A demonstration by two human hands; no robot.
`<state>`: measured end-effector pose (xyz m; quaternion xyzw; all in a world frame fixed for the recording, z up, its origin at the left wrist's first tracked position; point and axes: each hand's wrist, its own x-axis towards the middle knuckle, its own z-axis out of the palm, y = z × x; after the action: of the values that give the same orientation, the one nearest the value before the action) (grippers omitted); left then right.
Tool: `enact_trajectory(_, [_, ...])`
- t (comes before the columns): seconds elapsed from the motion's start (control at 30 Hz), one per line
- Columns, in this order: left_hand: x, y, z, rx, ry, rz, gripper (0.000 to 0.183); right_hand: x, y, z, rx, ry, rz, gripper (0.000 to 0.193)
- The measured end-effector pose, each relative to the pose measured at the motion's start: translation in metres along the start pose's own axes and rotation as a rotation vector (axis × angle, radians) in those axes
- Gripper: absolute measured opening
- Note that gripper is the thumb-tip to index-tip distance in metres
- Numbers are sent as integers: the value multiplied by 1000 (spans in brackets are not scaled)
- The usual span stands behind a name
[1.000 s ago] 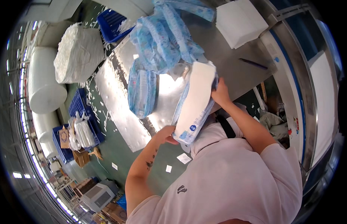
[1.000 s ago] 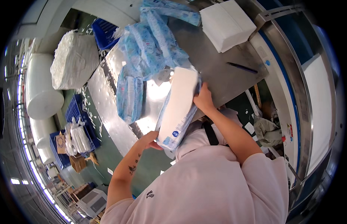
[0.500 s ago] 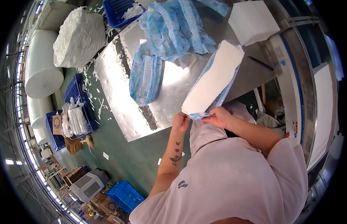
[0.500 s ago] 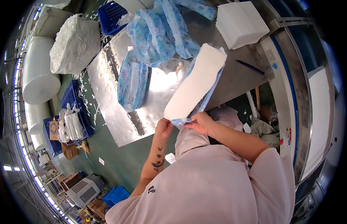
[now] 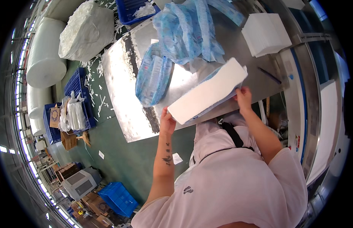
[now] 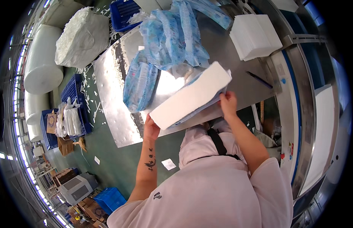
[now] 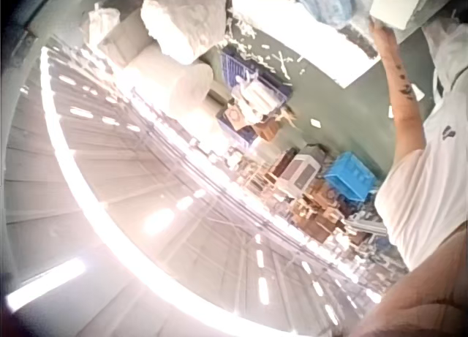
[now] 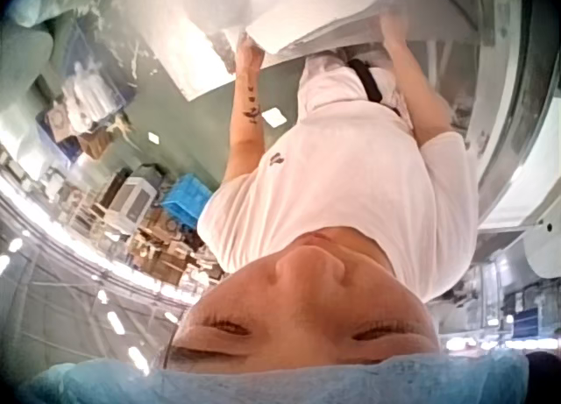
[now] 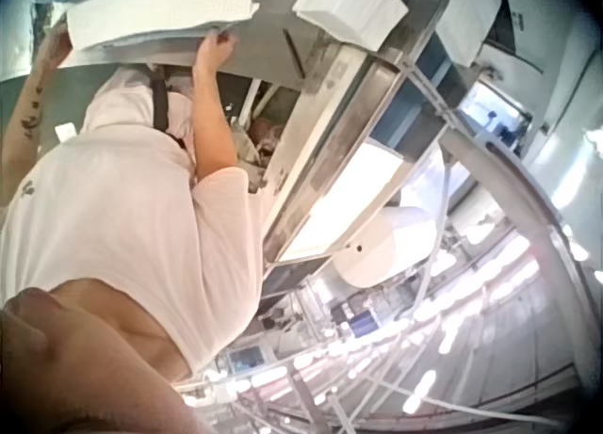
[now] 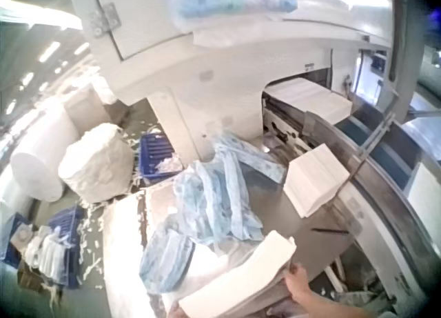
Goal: The person folds stacks of white tissues and places them into blue and white plastic packaging sleeves. They repeatedly pick up stacks of tissues, fold them, and insert them into the sleeves on a metal table in a factory setting.
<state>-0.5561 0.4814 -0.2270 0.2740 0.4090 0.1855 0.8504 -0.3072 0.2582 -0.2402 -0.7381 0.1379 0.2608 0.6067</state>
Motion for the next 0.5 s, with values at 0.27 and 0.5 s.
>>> enact_trajectory(0.27, [12, -19, -19, 407, 21, 297, 22, 60, -9, 1, -586, 46, -430, 56])
enact_trajectory(0.5, [30, -67, -35, 934, 404, 622, 29, 122, 57, -33, -1155, -85, -788, 65])
